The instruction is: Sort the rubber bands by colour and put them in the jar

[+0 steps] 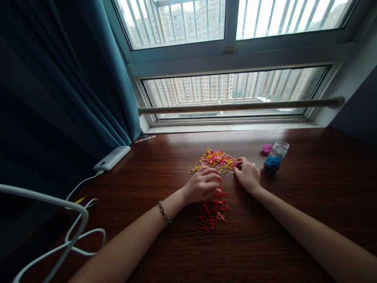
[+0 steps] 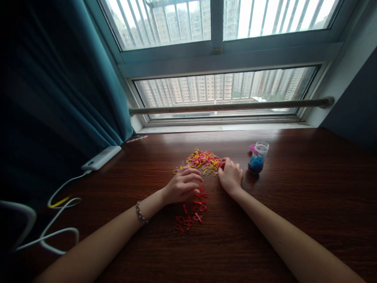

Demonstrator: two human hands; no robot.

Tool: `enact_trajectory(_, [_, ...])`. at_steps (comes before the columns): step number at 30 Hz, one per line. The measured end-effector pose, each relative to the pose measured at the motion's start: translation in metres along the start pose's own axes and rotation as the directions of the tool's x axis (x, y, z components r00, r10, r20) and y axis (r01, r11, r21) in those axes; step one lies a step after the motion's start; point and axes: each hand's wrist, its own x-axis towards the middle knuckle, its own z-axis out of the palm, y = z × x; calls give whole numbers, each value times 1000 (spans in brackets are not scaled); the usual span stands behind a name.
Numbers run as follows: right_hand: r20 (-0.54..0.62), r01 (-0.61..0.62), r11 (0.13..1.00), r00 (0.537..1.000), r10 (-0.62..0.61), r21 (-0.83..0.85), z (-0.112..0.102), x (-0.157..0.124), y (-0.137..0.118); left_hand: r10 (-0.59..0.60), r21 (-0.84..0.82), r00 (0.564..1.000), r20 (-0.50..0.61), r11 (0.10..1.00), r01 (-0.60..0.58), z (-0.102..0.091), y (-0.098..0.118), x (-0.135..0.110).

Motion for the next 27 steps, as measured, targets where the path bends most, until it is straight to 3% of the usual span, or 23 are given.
enact_trajectory(2, [10, 47, 999, 999, -47, 26, 2, 0, 0, 52, 0, 997, 57, 999, -52, -1, 1, -1])
enact_trajectory(4, [46, 82, 989, 995, -88, 124, 4, 1, 1, 25, 15, 997, 69, 1000, -26, -1, 0, -2])
enact_trajectory(7, [78, 83, 932, 990, -118, 354, 6, 4, 3, -133, 67, 990, 47, 989, 130, -1, -5, -2])
enact_trajectory(10, [14, 96, 842, 993, -121, 530, 7, 4, 2, -290, 114, 955, 65, 953, 281, 3, -11, 0])
enact_trajectory(13, [-52, 117, 796, 993, -108, 594, 6, 4, 1, -403, 130, 908, 112, 912, 389, 8, -15, 2])
enact_trajectory(17, [-47, 65, 762, 998, -45, 644, 8, 6, 4, -506, 131, 852, 135, 861, 491, 13, -17, 0])
enact_trajectory(24, [65, -61, 649, 998, 18, 759, 12, 10, 7, -548, 40, 835, -40, 835, 550, 18, -25, -6])
enact_trajectory(27, [67, -61, 638, 998, 15, 768, 11, 9, 6, -588, -64, 800, -119, 809, 584, 20, -32, -9])
